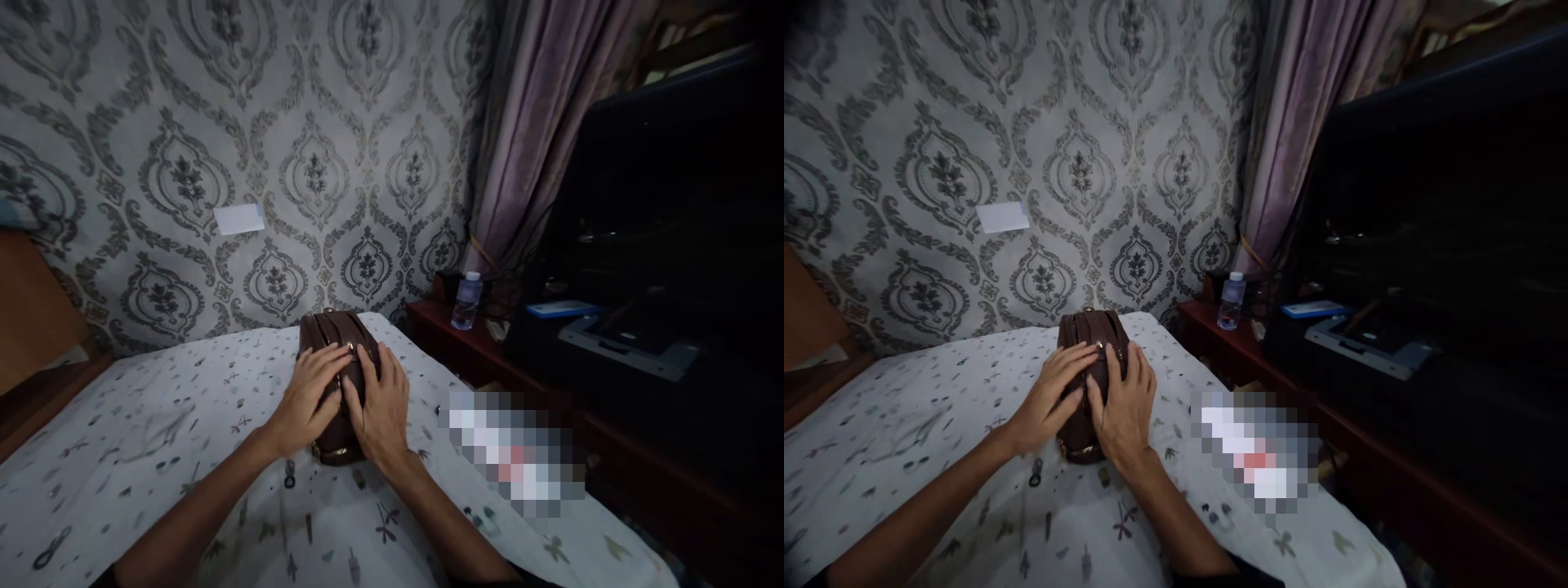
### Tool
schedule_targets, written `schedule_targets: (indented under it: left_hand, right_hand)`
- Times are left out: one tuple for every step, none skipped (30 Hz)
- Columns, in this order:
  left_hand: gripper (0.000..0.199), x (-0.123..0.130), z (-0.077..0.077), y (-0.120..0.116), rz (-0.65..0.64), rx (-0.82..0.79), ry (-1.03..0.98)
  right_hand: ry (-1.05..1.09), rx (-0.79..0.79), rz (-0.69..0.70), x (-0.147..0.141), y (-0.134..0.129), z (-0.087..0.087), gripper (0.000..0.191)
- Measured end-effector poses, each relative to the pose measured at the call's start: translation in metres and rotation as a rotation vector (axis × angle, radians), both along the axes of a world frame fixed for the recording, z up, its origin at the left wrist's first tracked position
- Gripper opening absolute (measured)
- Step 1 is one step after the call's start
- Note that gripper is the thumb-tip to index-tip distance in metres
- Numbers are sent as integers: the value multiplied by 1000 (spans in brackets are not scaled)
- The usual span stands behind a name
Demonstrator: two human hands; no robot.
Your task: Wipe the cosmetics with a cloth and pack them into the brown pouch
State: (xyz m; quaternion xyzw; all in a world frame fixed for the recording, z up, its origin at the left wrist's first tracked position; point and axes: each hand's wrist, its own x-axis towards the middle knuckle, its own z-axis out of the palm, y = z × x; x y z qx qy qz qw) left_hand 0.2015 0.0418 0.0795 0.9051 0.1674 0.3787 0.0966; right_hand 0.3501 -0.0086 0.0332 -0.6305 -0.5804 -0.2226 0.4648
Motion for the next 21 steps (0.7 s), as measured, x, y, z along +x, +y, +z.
schedule_targets:
  left_hand:
    - [41, -1, 4, 8, 11, -87, -69]
    - [37, -1, 9, 19, 61, -191, -140]
    - [35, 1, 13, 32, 139, -297, -207]
    - [32, 4, 18, 47, 258, -426, -256]
    - [31, 8, 22, 64, 348, -500, -269]
    - [30, 12, 26, 82, 403, -550, -266]
    - [29, 17, 28, 99, 441, -609, -245]
    - [28, 23, 30, 116, 469, -678, -213]
    - [28, 27, 30, 131, 490, -746, -180]
    - [29, 32, 31, 144, 509, -814, -145]
    - [31, 35, 31, 156, 525, -881, -109]
    - [33, 38, 30, 165, 540, -941, -72]
    - [34, 39, 30, 173, 552, -995, -34]
    - [33, 41, 30, 179, 562, -1040, 3]
    - [33, 41, 30, 185, 571, -1076, 39]
    - [33, 42, 30, 190, 579, -1103, 73]
    - [33, 43, 31, 195, 588, -1123, 105]
    - [34, 44, 31, 199, 598, -1138, 135]
    - [34, 45, 32, 203, 610, -1150, 162]
    - [34, 47, 33, 206, 622, -1158, 186]
    - [34, 49, 34, 209, 633, -1163, 204]
  right_hand:
    - [-20, 10, -5, -1, 0, 0, 49]
    - [-39, 19, -10, -2, -1, 0, 50]
    - [-55, 27, -17, -3, -1, -1, 51]
    - [-72, 31, -24, -4, -2, -2, 52]
    - [-88, 31, -30, -5, -4, -4, 53]
    - [-108, 29, -30, -5, -5, -5, 54]
    - [-129, 27, -26, -5, -6, -6, 55]
    - [-151, 25, -17, -5, -6, -8, 56]
    - [-169, 22, -7, -5, -7, -9, 57]
    - [-182, 19, 3, -4, -7, -10, 57]
    - [-189, 18, 10, -4, -7, -11, 58]
    - [-190, 18, 13, -3, -6, -12, 58]
    - [-187, 16, 12, -3, -6, -13, 59]
    - [-186, 16, 13, -2, -6, -13, 59]
    - [-184, 16, 14, -2, -6, -13, 59]
    - [-182, 15, 15, -2, -6, -13, 59]
    - [-179, 13, 18, -1, -6, -13, 59]
    - [-177, 10, 22, -1, -7, -13, 60]
    - [-176, 10, 26, -1, -7, -13, 60]
    - [-175, 12, 30, -1, -7, -13, 60]
    - [-175, 14, 33, -1, -7, -13, 59]
